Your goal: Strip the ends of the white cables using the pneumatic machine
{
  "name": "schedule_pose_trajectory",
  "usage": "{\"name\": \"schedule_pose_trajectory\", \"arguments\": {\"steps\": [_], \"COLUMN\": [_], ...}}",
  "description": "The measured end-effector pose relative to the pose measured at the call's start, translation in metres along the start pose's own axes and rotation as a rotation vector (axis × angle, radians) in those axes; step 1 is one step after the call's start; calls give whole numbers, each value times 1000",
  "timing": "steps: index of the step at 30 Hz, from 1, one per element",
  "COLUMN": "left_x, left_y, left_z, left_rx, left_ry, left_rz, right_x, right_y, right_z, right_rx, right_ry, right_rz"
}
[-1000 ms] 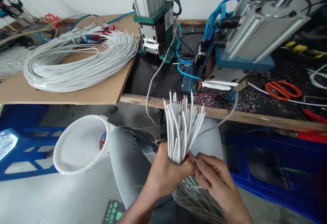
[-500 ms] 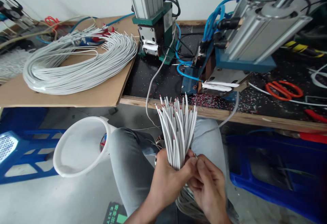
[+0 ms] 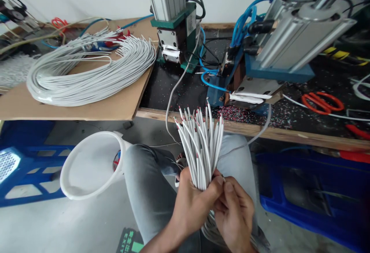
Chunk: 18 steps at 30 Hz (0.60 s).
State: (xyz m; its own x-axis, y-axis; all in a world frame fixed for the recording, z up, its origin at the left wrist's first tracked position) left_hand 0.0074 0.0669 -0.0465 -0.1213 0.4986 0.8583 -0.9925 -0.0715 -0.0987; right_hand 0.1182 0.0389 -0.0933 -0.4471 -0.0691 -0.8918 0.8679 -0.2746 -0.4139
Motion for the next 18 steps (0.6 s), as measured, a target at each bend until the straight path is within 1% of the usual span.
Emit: {"name": "schedule_pose_trajectory", "arguments": {"steps": [4, 12, 15, 18], "left_x": [0, 4, 6, 5], "left_y": [-1, 2, 2, 0], "left_z": [-2, -4, -4, -6], "left_rx": [-19, 19, 29, 9], "left_ry": [0, -14, -17, -14], "left_rz": [35, 30, 10, -6], "right_x": [2, 11, 12, 11], "right_y": [-1, 9, 12, 12], "right_z": [-1, -2, -2, -3], "right_rx": [0, -44, -73, -120], "right_ry": [32, 70, 72, 57], "right_rz": [33, 121, 160, 201]}}
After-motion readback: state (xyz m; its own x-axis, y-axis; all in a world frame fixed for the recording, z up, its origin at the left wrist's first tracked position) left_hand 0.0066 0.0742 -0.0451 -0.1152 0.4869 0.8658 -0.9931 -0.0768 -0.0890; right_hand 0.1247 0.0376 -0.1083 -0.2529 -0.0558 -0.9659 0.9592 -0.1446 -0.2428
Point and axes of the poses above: each hand's wrist, its own z-axis away from the middle knuckle, its own y-axis out of the back of the hand, x = y × z, the point moved 8 cm from there along -z, towards the middle knuckle, and after that the axes turned 7 degrees about y, right-handed, at the moved point
